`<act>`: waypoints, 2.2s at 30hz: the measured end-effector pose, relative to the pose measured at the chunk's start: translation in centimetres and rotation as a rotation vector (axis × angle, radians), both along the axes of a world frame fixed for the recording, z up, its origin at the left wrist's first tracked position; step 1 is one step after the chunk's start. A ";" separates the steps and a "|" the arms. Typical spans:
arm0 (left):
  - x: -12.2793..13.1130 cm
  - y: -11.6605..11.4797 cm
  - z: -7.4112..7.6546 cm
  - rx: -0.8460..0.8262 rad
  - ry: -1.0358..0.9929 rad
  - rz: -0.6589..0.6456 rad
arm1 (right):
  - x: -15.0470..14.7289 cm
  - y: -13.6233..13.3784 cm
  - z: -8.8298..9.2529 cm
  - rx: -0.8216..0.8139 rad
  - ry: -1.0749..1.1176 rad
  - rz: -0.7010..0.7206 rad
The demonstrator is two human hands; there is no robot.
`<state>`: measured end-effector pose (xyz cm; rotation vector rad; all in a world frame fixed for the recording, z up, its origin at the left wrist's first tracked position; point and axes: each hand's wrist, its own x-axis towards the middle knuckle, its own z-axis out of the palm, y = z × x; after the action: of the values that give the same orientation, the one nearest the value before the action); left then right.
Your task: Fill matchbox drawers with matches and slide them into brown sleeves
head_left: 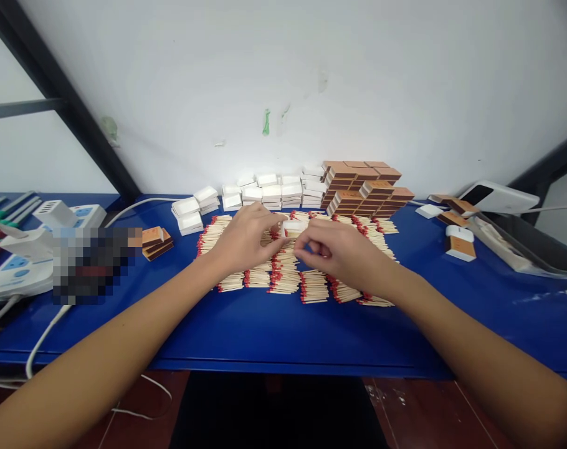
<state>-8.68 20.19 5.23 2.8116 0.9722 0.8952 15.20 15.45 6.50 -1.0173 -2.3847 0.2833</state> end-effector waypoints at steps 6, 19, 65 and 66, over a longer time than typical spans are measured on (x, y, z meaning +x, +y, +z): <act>0.3 -0.5 -0.1 -0.081 -0.079 -0.084 | 1.5 1.8 -0.4 0.149 -0.055 -0.177; 0.2 -0.1 -0.1 -0.060 -0.153 -0.052 | 2.0 1.9 0.1 0.143 -0.024 -0.177; -0.3 0.2 -0.1 0.031 -0.109 0.038 | 2.1 0.8 1.3 -0.373 -0.306 0.038; -0.3 0.2 -0.1 0.033 -0.108 0.038 | 2.1 0.8 1.3 -0.373 -0.305 0.035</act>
<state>-8.93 20.39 5.15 2.7470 1.0082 1.0641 17.33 16.27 7.77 -1.2617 -2.6872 0.6466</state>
